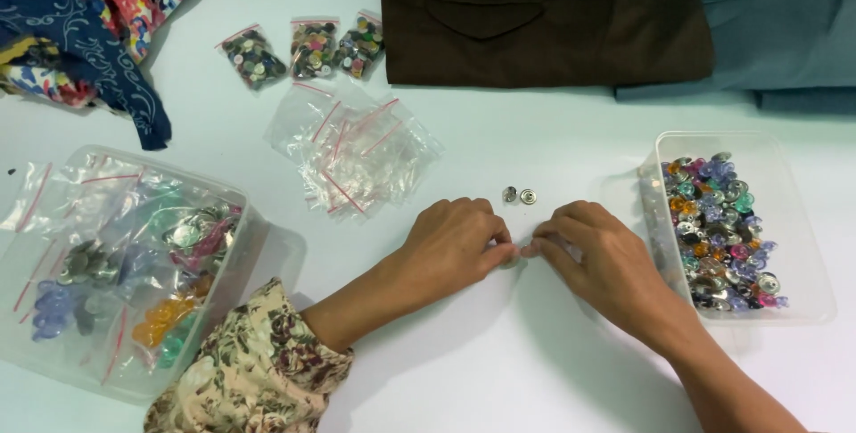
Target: Sort small buttons from a container and place them into plastic bags
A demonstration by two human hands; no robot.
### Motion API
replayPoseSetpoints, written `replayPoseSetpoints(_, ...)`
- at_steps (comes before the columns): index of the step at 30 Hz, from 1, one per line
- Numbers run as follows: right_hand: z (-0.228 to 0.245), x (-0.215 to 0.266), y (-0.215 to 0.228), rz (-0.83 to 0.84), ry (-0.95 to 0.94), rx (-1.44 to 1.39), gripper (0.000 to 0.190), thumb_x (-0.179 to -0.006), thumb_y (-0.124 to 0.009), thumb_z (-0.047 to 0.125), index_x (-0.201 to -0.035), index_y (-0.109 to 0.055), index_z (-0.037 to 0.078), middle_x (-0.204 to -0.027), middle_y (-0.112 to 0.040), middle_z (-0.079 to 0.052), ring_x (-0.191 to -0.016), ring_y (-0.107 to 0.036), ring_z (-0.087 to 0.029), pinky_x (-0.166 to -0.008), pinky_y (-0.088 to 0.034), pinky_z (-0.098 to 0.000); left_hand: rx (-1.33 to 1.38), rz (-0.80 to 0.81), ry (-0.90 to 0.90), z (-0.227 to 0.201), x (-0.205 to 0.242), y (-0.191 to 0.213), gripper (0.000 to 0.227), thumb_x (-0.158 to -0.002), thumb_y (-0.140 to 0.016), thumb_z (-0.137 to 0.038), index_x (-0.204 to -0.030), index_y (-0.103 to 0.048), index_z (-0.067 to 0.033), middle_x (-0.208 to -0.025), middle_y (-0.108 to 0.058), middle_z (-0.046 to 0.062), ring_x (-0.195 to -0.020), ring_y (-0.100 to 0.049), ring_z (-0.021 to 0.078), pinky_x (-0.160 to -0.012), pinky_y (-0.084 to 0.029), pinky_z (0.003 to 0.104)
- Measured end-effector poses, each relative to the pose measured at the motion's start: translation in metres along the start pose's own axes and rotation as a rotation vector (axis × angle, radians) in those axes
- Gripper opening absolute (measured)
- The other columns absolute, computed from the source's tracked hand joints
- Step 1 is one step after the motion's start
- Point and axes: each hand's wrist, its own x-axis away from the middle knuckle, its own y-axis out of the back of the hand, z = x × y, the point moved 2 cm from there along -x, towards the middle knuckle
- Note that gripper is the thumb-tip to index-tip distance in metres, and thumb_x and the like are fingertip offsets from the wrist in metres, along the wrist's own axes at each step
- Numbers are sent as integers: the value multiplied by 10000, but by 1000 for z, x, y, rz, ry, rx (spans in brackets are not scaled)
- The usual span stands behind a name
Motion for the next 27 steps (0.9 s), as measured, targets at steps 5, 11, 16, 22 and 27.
replayPoseSetpoints(5,-20,-13,-15,-197,45,4,248,-879,-801,190,-1118,-757,138,-1012,-692,-62,-860,-678,-207,-700,-591,-325,11,-132,27,18,-20,5,242,-963,-629,-132,-1164,-715,-29,-935,-710,168,-855,-712,308,-735,-553,413)
replayPoseSetpoints(11,-11,-30,-11,-170,20,-21,251,-905,-782,160,-1141,-745,83,-1035,-670,-119,-917,-680,-249,-726,-589,-326,56,-125,46,23,-34,12,276,-958,-647,-133,-1212,-691,-32,-998,-694,173,-914,-717,308,-775,-576,443)
replayPoseSetpoints(16,-14,-31,-16,-184,48,-32,189,-906,-785,154,-1065,-773,53,-1001,-678,-135,-927,-681,-256,-734,-594,-326,30,-129,21,31,-39,2,198,-932,-681,-144,-1099,-731,-50,-979,-678,157,-900,-707,312,-769,-582,461)
replayPoseSetpoints(22,-19,-30,-18,-202,76,-26,160,-1004,-698,170,-1031,-784,38,-984,-681,-122,-948,-689,-245,-708,-590,-305,27,-135,28,35,-38,-1,103,-923,-688,-136,-987,-741,-74,-942,-658,113,-879,-696,262,-749,-581,420)
replayPoseSetpoints(27,-17,-26,-19,-190,102,-117,152,-966,-730,156,-1012,-787,24,-973,-686,-132,-883,-671,-233,-659,-563,-302,12,-104,15,35,-35,-1,85,-911,-682,-140,-878,-719,-70,-862,-606,95,-826,-665,248,-703,-580,415)
